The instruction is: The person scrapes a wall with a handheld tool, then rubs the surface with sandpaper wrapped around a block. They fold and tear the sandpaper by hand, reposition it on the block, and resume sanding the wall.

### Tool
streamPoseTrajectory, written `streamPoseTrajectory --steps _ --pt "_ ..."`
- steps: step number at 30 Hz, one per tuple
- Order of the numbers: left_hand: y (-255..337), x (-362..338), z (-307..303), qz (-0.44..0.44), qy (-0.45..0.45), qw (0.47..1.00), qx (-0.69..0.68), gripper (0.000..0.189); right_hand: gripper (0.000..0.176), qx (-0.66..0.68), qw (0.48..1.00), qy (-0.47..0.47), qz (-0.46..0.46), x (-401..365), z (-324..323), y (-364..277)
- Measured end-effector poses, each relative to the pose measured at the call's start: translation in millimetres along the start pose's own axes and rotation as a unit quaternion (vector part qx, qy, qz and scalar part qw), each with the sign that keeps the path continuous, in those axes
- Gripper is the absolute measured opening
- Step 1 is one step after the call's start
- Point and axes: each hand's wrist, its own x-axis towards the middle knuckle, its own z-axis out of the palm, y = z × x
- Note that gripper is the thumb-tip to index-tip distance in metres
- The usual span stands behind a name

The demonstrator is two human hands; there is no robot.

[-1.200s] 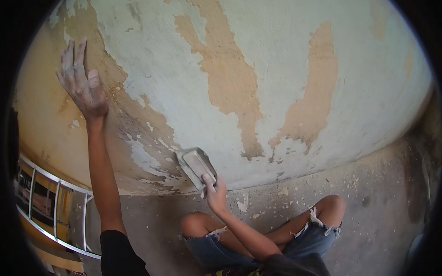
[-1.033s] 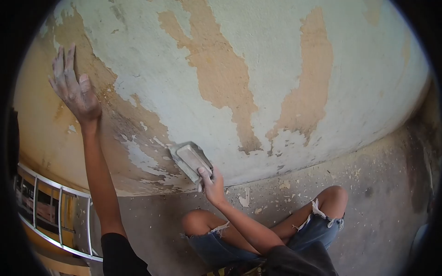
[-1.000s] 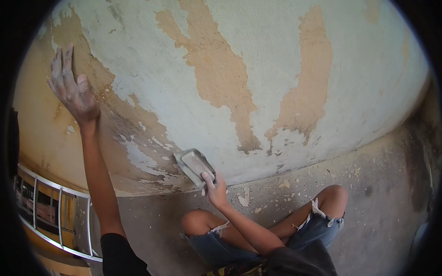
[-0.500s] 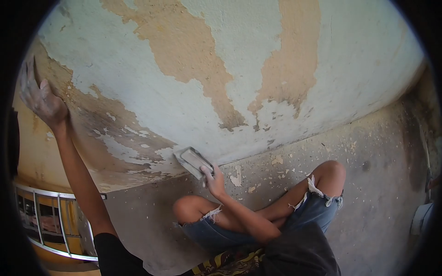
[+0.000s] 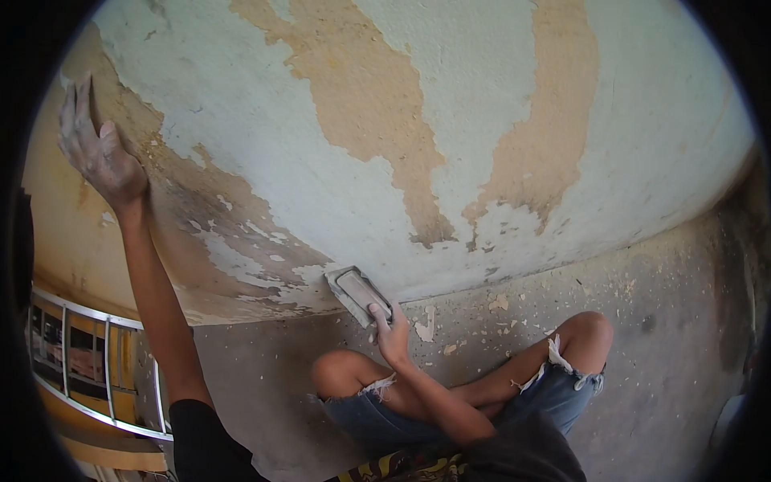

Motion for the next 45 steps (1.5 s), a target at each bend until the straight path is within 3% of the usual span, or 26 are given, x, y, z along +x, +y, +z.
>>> streamPoseTrajectory --steps 3,7,11,14,16,19,21,23,26,29,31,36,40,42,45 --pt "-2 -5 -1 -0.007 -0.012 1.0 -0.006 0.048 0.037 -0.025 0.998 -0.017 -0.05 1 20 -21" --pt "2 -1 -1 -0.023 -0.013 1.0 0.01 0.053 0.037 0.058 0.991 -0.087 -0.086 13 59 -75" --pt "10 5 -5 -0.05 -0.023 0.998 -0.014 0.056 0.037 0.021 0.998 -0.053 -0.028 3 43 -33" --pt "9 4 -7 -0.071 -0.032 0.997 -0.008 0.057 0.039 -0.031 0.996 -0.004 -0.082 -9 44 -48" --pt "12 1 -9 -0.073 -0.041 0.996 -0.01 0.057 0.04 -0.019 0.994 -0.031 -0.103 1 49 -57" --pt "8 4 -11 -0.069 -0.041 0.997 -0.002 0.057 0.043 0.035 0.985 -0.07 -0.153 6 78 -134" --pt "5 3 -12 -0.068 -0.048 0.996 -0.005 0.058 0.044 0.073 0.978 -0.086 -0.178 3 86 -152" --pt "6 2 -12 -0.07 -0.042 0.997 0.0 0.057 0.044 0.065 0.983 -0.09 -0.148 -9 81 -149" --pt "5 1 -17 -0.097 -0.049 0.994 0.005 0.057 0.042 0.013 0.987 -0.078 -0.137 -16 62 -91" --pt "-1 -1 -16 -0.105 -0.061 0.993 0.013 0.056 0.041 -0.009 0.988 -0.074 -0.137 -11 66 -99" --pt "1 -1 -18 -0.107 -0.073 0.992 0.007 0.056 0.04 -0.008 0.988 -0.074 -0.135 -15 76 -123" --pt "0 0 -23 -0.108 -0.076 0.991 0.008 0.056 0.039 0.034 0.967 -0.096 -0.233 -3 117 -203" --pt "3 -1 -30 -0.1 -0.07 0.992 -0.024 0.052 0.037 0.016 0.978 -0.116 -0.172 -27 78 -134" --pt "6 -10 -33 -0.082 -0.071 0.993 -0.047 0.05 0.033 -0.038 0.987 -0.08 -0.132 -38 31 -57" --pt "31 -38 -47 -0.014 -0.137 0.986 -0.09 0.046 0.033 -0.127 0.973 -0.033 -0.189 -77 -28 -19"
